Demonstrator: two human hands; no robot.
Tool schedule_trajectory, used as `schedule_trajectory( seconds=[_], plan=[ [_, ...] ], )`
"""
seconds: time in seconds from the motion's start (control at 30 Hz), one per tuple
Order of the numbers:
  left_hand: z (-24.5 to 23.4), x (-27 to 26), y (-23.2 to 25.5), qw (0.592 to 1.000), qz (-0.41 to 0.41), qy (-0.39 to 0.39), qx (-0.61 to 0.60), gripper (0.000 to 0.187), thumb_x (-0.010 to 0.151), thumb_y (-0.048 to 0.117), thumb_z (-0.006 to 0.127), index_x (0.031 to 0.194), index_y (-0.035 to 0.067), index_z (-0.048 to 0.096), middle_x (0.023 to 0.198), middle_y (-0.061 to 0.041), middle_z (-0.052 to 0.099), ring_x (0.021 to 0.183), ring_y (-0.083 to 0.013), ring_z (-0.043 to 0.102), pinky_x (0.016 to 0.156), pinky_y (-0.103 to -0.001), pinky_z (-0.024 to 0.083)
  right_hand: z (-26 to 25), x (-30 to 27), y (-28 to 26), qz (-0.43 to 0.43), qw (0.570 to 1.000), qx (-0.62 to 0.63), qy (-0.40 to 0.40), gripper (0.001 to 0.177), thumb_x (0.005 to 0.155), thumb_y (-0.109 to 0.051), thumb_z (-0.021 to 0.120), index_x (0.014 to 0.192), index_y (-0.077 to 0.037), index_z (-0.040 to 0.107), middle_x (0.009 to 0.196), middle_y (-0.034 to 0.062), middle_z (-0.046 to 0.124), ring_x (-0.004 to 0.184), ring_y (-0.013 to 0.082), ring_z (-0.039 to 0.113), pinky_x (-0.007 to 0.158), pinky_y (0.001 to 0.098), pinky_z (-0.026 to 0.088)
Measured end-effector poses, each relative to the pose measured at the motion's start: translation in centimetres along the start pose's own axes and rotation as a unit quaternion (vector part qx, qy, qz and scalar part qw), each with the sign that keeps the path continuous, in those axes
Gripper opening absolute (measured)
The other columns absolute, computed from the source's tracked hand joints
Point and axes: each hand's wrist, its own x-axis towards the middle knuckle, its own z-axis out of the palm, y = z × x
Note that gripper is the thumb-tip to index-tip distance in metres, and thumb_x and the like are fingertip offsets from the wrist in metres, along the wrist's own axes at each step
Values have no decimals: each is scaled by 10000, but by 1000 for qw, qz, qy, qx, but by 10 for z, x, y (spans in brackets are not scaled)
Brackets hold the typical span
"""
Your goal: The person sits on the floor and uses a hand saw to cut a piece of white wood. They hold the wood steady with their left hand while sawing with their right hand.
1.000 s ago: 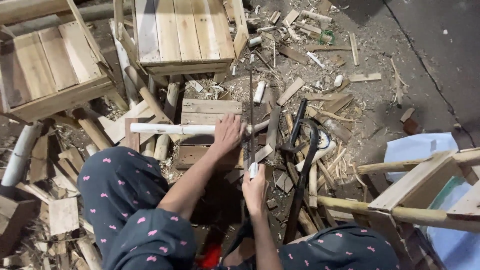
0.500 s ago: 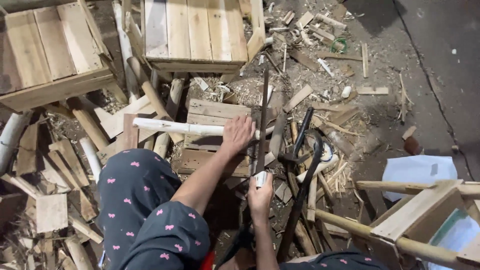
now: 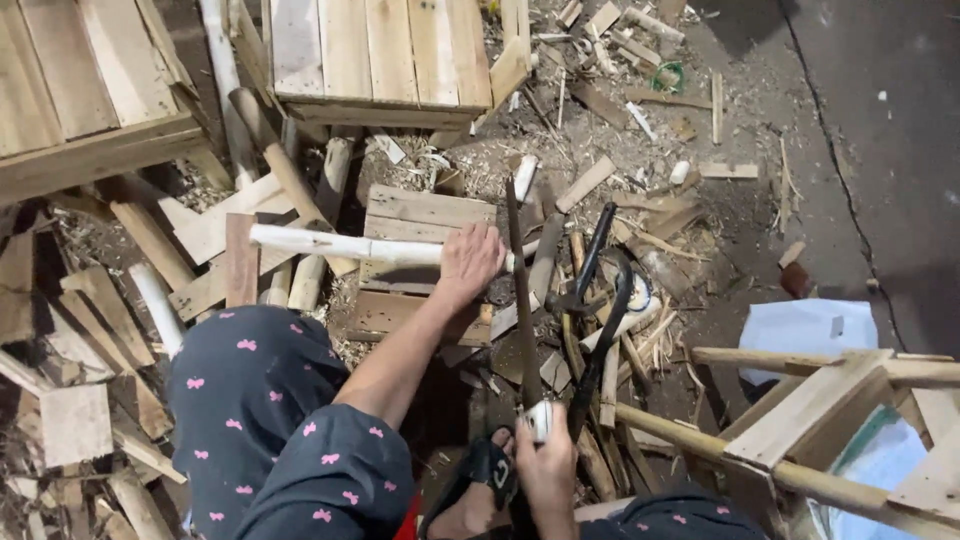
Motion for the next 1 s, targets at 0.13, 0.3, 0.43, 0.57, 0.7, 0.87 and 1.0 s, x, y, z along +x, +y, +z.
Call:
schedule_trajectory(
  seconds=[0.13, 0.3, 0.43, 0.57, 0.7, 0.87, 1.0],
  plan=[
    [2, -11, 3, 999, -9, -43, -17, 224, 897, 326, 434, 791, 134, 477, 731, -30, 501, 640, -158, 466, 495, -298, 390, 37, 84, -6, -117, 989, 6, 88, 419, 775, -212, 638, 1155, -67, 540, 888, 154, 663, 733, 302, 640, 646, 382, 527],
    [18, 2, 1, 998, -36, -43, -39, 265, 889, 282, 433, 775, 85, 568, 718, -60, 538, 601, -171, 464, 430, -289, 374, 14, 38, -19, -45, 996, -27, 68, 429, 797, -297, 589, 1184, -117, 541, 970, 131, 682, 806, 293, 661, 702, 370, 526],
    [14, 3, -4, 997, -25, -70, -22, 207, 886, 229, 444, 774, 92, 550, 704, -50, 513, 594, -165, 448, 458, -284, 408, 13, -3, 49, -31, 991, -80, 99, 400, 734, -296, 670, 1095, -150, 581, 772, 108, 692, 655, 301, 672, 600, 381, 528],
    [-6, 3, -1, 998, -29, 9, -63, 190, 818, 286, 512, 706, 132, 504, 654, -11, 473, 550, -162, 481, 451, -283, 379, 32, 87, -10, -49, 997, -32, 47, 459, 787, -288, 616, 1209, -136, 515, 957, 110, 621, 832, 263, 583, 700, 386, 496],
    [-46, 3, -6, 996, -17, 59, -59, 119, 711, 247, 573, 673, 149, 518, 655, -35, 489, 619, -223, 554, 540, -323, 424, 44, 91, -32, 53, 997, -41, 46, 620, 790, -428, 628, 1351, -222, 463, 1235, 168, 592, 1136, 353, 569, 895, 500, 490],
    [11, -16, 6, 991, -66, -56, -103, 236, 858, 300, 496, 905, 78, 558, 846, -88, 558, 701, -216, 517, 600, -366, 440, 13, 4, 32, -37, 997, 40, 63, 203, 758, -192, 616, 936, -94, 604, 714, 78, 675, 582, 221, 609, 572, 327, 505],
    [9, -15, 1, 988, -61, 13, -140, 239, 811, 270, 576, 961, 84, 581, 882, -118, 631, 714, -301, 587, 577, -424, 431, 77, 132, 79, -280, 946, -46, 159, 274, 796, -240, 647, 973, -38, 594, 851, 138, 632, 716, 297, 606, 646, 364, 507]
  ],
)
